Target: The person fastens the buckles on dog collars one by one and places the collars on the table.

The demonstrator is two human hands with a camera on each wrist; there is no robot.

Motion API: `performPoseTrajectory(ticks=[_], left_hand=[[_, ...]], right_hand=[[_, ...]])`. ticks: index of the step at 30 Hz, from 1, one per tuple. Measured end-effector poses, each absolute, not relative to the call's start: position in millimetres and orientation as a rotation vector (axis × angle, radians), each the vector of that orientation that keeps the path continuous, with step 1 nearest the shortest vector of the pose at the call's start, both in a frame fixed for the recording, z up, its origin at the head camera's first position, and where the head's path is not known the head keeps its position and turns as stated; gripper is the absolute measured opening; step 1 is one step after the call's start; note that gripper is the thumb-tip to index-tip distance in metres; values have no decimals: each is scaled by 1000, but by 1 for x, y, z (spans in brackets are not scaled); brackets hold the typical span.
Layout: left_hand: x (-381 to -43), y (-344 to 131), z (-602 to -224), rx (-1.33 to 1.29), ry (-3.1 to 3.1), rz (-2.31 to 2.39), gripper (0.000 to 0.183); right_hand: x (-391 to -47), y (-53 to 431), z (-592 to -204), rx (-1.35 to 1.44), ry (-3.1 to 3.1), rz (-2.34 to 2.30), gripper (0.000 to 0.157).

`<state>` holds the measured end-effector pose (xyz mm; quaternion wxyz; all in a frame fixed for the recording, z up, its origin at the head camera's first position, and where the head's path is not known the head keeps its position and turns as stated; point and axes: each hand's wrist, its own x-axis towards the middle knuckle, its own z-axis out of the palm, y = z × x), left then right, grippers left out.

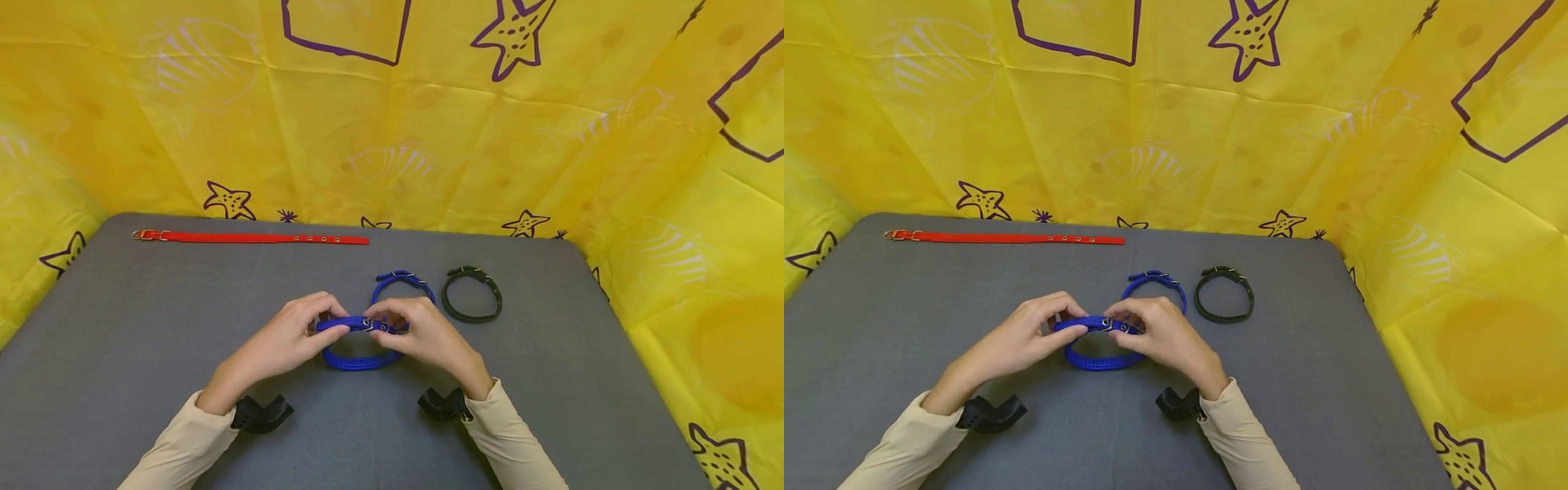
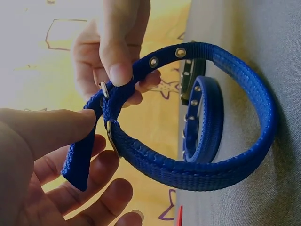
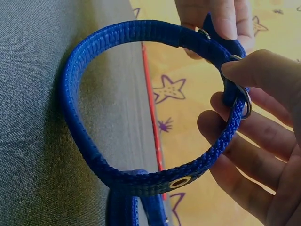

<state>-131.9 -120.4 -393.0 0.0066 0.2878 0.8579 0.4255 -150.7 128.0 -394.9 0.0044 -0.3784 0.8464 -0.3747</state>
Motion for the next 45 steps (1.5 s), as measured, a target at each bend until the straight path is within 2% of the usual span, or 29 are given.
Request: performPoseTrajectory(ticks=[20, 28, 45], left_hand=[[-129, -113, -395, 899, 2682, 1349, 7], [-135, -117, -397, 789, 2620, 1232, 21], [-134, -113, -402, 799, 2572, 1326, 17]], right_hand=[[-148, 124, -396, -1224, 2655, -1206, 21], [-152, 132, -392, -1121, 2684, -1146, 21], [-151, 131, -393, -1127, 2656, -1263, 16]])
